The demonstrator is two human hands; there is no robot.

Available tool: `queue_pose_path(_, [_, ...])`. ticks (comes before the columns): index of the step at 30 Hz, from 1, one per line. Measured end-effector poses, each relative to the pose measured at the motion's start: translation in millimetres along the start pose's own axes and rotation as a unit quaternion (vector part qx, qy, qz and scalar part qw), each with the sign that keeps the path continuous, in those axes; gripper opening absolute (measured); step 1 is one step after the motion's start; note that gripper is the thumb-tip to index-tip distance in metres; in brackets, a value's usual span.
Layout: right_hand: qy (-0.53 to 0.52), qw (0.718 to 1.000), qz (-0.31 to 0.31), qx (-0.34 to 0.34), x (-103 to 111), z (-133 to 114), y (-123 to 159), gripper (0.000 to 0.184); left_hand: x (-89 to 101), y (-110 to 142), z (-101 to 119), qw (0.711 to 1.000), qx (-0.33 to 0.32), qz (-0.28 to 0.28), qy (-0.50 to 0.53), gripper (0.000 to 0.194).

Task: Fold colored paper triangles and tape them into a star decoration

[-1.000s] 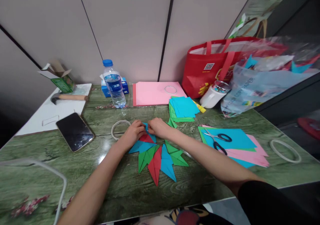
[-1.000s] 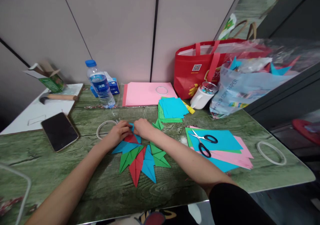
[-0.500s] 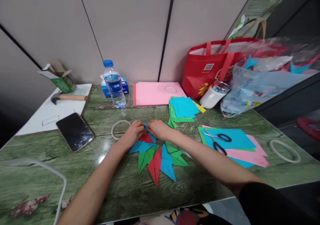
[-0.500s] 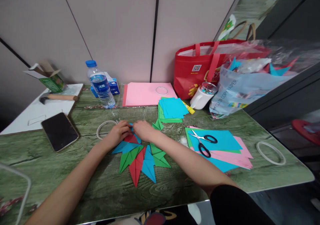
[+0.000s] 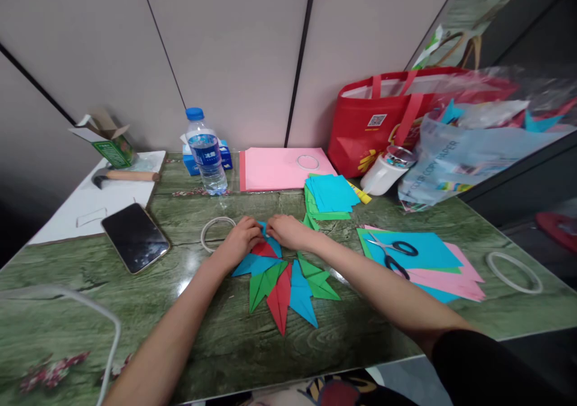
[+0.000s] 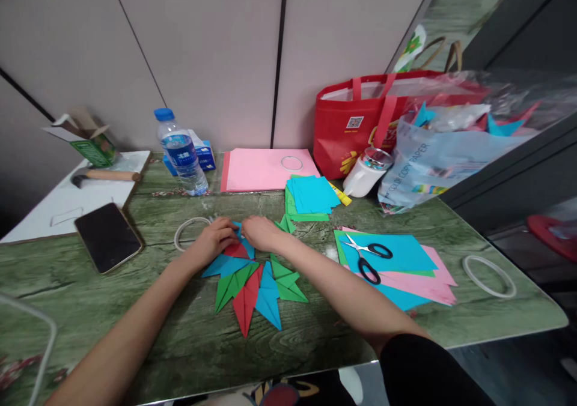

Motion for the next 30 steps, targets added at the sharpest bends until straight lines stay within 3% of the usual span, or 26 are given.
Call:
queue_pose_path(13, [0.022,1.000,-0.004,-0.010,-3,-3,-3,0.025,0.6,-1,1,1.000,0.010,-0.004,-0.003,0.014])
queue_pose_path(30, [0.099,0.995,0.001,0.032,-10,-13,-4,0.026,1.9,-1,3,1.000,0.006,-0.008,-0.011,0.014])
Point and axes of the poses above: each hand's wrist, its own y-axis away from the middle knuckle, its own x-axis out of the back of the hand, z = x × y, the point moved 1 cm from there along -y, towards the middle knuckle, and after that the axes turned 9 degrees about -z, right-handed, at the moved point
